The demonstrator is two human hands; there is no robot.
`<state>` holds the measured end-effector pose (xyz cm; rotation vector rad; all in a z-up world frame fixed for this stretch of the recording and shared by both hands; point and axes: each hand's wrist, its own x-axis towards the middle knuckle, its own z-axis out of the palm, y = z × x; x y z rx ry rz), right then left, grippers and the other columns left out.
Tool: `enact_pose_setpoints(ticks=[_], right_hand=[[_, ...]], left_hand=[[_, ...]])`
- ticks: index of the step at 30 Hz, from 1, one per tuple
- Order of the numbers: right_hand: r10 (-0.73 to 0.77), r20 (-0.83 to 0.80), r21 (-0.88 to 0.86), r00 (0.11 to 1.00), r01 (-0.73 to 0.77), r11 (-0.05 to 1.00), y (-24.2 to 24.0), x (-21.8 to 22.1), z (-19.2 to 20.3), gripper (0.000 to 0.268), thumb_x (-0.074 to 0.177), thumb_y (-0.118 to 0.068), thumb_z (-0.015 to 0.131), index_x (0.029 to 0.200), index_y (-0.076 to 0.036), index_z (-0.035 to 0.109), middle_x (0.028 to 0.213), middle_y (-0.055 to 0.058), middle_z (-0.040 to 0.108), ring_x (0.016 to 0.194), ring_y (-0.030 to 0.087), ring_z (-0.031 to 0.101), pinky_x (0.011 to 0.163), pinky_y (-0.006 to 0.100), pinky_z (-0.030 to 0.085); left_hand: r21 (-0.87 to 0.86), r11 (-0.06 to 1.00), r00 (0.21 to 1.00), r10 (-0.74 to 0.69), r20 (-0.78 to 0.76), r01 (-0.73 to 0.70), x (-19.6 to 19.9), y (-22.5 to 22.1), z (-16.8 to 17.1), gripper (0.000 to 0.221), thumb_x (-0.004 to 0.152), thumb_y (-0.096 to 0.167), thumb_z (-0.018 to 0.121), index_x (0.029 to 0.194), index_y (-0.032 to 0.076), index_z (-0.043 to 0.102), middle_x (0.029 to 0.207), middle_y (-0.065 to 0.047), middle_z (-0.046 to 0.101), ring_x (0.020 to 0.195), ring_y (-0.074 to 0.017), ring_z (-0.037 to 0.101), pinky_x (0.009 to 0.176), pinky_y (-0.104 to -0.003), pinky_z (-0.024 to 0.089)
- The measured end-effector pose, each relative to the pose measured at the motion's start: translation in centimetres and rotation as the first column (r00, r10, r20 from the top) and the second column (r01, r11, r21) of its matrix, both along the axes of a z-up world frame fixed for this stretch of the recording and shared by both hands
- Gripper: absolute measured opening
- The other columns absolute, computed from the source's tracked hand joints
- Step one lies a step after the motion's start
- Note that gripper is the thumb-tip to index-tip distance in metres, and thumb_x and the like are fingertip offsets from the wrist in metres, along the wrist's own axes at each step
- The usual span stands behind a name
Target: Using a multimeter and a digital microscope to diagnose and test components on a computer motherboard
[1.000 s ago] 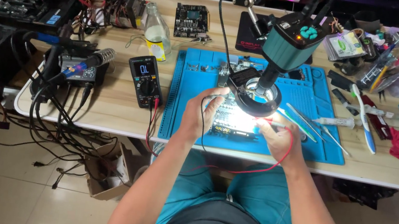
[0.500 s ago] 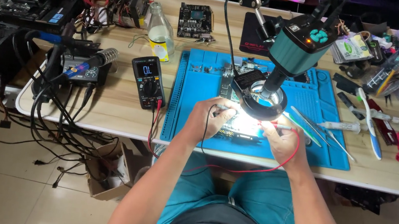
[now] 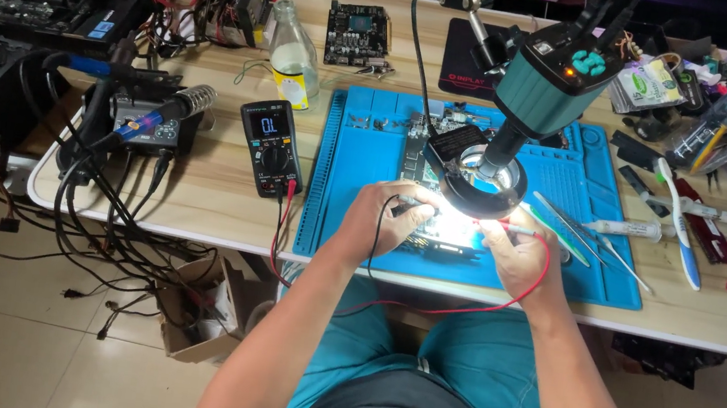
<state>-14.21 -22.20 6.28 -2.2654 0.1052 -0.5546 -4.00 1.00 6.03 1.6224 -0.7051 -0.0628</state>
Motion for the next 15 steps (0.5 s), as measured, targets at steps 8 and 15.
enact_pose_setpoints(ticks=[8, 15], right_hand=[[0.018, 0.004, -0.021, 1.000, -0.018, 1.000, 0.0, 0.0, 0.1, 0.027, 0.107, -0.033, 0.077, 0.093, -0.010, 0.076, 0.074, 0.009, 0.079, 0.073, 0.031, 0.075, 0.073, 0.044, 0.061], [0.015, 0.001, -0.017, 1.000, -0.015, 1.000, 0.3, -0.1, 0.2, 0.025, 0.106, -0.033, 0.077, 0.093, -0.011, 0.076, 0.074, 0.009, 0.079, 0.073, 0.031, 0.075, 0.073, 0.044, 0.061]], left_hand=[[0.041, 0.998, 0.997, -0.056, 0.059, 0.053, 0.1, 0.4, 0.0, 0.014, 0.100, 0.024, 0.081, 0.108, 0.014, 0.087, 0.111, -0.015, 0.084, 0.117, -0.0430, 0.075, 0.106, -0.051, 0.061], [0.085, 0.995, 0.989, -0.058, 0.134, 0.047, 0.2, 0.4, -0.9, 0.013, 0.099, 0.025, 0.083, 0.105, 0.015, 0.088, 0.110, -0.013, 0.086, 0.119, -0.0434, 0.075, 0.120, -0.052, 0.052]])
